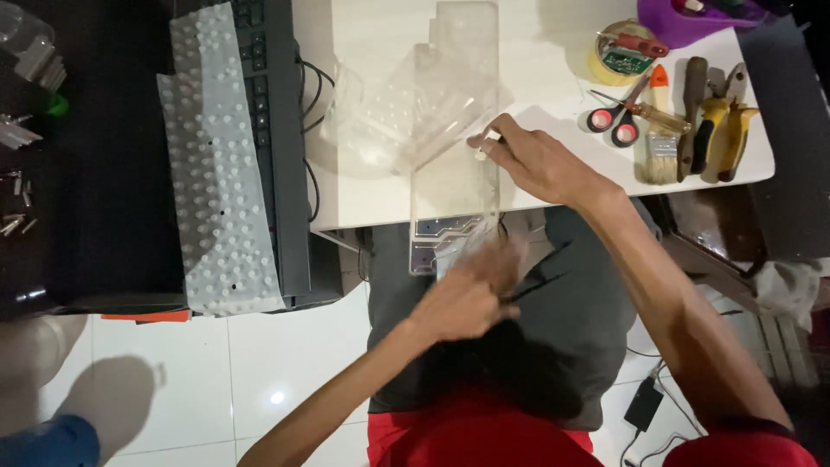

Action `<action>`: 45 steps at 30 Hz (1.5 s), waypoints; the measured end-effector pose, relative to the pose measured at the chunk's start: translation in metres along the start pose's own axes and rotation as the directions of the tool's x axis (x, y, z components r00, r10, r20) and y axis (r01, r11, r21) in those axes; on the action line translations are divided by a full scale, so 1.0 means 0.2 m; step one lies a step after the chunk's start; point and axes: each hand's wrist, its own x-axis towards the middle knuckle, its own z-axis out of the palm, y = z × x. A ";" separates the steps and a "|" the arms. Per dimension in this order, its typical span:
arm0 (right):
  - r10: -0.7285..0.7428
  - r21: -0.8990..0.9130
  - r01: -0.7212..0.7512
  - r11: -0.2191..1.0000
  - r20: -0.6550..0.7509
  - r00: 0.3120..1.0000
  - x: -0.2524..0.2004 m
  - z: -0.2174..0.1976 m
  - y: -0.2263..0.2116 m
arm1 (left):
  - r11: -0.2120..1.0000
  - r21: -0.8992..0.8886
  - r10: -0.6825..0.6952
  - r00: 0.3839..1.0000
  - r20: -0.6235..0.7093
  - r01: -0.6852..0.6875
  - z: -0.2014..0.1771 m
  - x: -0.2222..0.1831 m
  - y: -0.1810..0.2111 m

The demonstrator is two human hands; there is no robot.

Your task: Cleaning transparent plastic membrane sheets by wiping them with a small piece of cleaning material on a workbench.

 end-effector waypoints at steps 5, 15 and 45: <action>0.260 0.086 -0.264 0.961 0.055 0.964 0.02 -0.01 0.04 | 0.863 -0.415 0.129 0.920 -0.371 -0.289 0.21 -0.10 0.03; 0.050 -0.096 -0.058 0.994 -0.084 0.995 0.01 0.13 0.25 | 0.767 -0.639 -0.452 0.661 -0.599 -0.054 -0.39 -0.06 -0.26; -0.162 -0.729 -0.026 0.684 -0.186 0.969 -0.03 0.43 0.38 | 0.877 0.248 -0.275 0.853 -0.443 0.411 -0.51 0.18 -0.38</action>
